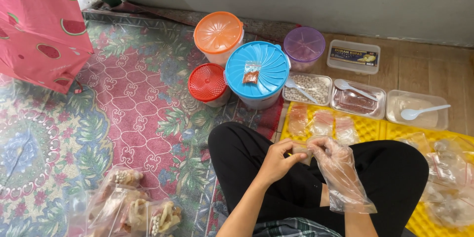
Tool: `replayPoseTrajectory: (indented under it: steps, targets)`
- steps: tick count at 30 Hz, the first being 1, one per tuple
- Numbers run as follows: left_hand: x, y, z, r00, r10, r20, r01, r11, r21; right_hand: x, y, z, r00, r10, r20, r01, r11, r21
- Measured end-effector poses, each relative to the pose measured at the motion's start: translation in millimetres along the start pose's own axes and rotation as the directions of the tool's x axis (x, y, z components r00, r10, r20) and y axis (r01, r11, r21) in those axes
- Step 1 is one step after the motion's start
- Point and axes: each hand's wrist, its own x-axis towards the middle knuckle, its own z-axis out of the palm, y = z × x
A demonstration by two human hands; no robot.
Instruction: The person packages various food ingredients into plastic bags by hand using a spoon and secures the bags.
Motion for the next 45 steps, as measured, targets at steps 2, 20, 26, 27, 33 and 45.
replayPoseTrajectory:
  steps: [2, 20, 26, 27, 33, 45]
  targets:
    - [15, -8, -9, 0.997, -0.022, -0.073, 0.019, 0.999, -0.043, 1, -14, -3, 0.998, 0.067, -0.011, -0.066, 0.996, 0.063]
    - [187, -54, -162, 0.897, 0.308, -0.316, -0.043, 0.774, 0.632, 1, 14, -43, 0.948, 0.242, -0.205, -0.261, 0.963, -0.067]
    - [168, -42, -149, 0.861, 0.492, -0.128, -0.257, 0.638, 0.726, 6, 30, -48, 0.957, 0.225, -0.185, -0.251, 0.959, -0.134]
    - [168, -46, -145, 0.877, 0.473, -0.086, -0.254, 0.608, 0.752, 7, 37, -49, 0.968, 0.176, -0.179, -0.211, 0.956, -0.203]
    - [168, -76, -132, 0.769, 0.61, -0.191, -0.161, 0.474, 0.866, -1, 61, -47, 0.95, 0.149, -0.276, -0.217, 0.947, -0.237]
    - [101, -55, -19, 0.793, 0.585, -0.168, -0.295, 0.611, 0.735, 3, 100, -78, 0.95, 0.051, -0.308, -0.165, 0.918, -0.36]
